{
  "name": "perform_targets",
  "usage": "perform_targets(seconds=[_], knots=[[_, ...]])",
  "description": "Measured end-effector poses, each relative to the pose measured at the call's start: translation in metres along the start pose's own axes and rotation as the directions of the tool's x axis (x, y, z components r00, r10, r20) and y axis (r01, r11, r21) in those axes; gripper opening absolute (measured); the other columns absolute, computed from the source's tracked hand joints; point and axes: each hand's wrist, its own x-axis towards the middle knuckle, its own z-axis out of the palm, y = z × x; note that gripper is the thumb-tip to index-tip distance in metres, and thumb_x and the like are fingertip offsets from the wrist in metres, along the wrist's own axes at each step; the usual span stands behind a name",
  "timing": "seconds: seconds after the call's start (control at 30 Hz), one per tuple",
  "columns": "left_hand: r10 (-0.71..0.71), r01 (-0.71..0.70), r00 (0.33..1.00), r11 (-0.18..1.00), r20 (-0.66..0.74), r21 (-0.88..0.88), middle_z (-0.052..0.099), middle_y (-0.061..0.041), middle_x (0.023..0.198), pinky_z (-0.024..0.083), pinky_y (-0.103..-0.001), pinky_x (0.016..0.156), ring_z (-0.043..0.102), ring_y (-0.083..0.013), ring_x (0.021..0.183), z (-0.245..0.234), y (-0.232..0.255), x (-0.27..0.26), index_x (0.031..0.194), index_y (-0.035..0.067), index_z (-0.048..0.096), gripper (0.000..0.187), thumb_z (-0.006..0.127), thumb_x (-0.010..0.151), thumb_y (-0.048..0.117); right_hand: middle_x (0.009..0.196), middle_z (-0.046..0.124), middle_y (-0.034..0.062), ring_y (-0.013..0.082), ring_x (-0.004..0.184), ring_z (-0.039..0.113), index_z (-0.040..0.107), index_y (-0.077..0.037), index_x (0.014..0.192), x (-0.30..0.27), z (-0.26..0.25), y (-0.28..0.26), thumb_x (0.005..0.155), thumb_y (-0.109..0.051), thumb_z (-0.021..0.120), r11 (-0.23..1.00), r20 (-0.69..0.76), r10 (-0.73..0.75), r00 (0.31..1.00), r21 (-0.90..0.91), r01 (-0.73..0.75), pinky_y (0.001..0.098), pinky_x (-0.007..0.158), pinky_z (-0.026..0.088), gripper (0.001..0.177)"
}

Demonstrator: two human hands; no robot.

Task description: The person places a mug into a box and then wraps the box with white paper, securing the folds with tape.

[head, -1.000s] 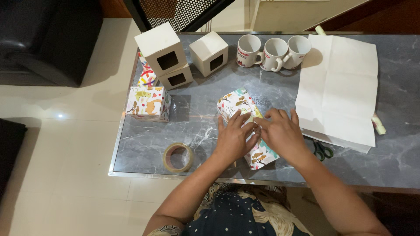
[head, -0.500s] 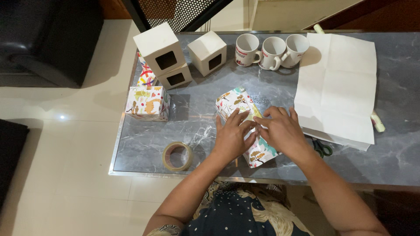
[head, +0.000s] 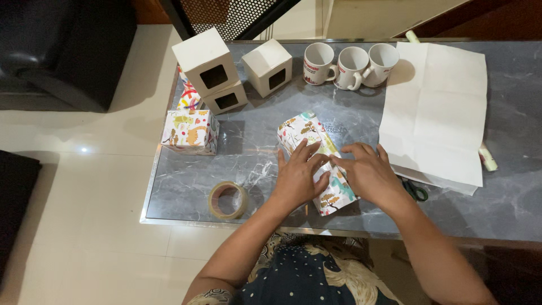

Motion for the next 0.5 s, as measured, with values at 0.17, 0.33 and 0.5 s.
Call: perform_targets(seconds=[0.17,0.33,0.5], knots=[[-0.012,0.012,1.000,1.000,0.020,0.016,0.054,-0.008,0.147,0.019,-0.082,0.108,0.035,-0.0330,0.148,0.0014,0.0008,0.0005,0.122,0.020,0.069,0.041,0.074,0.083,0.035,0.139,0.057,0.0053,0.0263,0.137,0.045,0.074,-0.028,0.124,-0.0024,-0.0017,0.0007,0.084,-0.007,0.065,1.000,-0.008,-0.002,1.000,0.025,0.002,0.0609,0.116,0.025,0.046],[-0.029,0.029,1.000,0.999,0.002,0.032,0.055,-0.006,0.148,0.020,-0.081,0.110,0.038,-0.0317,0.149,0.0027,0.0009,0.0012,0.124,0.016,0.065,0.047,0.075,0.083,0.037,0.142,0.055,0.0068,0.0280,0.142,0.040,0.069,-0.030,0.130,-0.0041,-0.0014,-0.0027,0.083,-0.005,0.063,1.000,0.024,0.003,1.000,-0.027,-0.003,0.0626,0.117,0.023,0.054],[-0.057,0.058,0.998,0.998,0.017,-0.021,0.056,-0.006,0.144,0.020,-0.083,0.107,0.039,-0.0333,0.146,-0.0052,0.0081,0.0017,0.140,0.018,0.059,0.064,0.074,0.081,0.034,0.144,0.053,0.0095,0.0322,0.143,0.038,0.064,-0.030,0.135,-0.0102,0.0024,-0.0066,0.085,-0.006,0.058,0.997,-0.025,-0.031,0.999,-0.075,0.029,0.0663,0.116,0.021,0.056]])
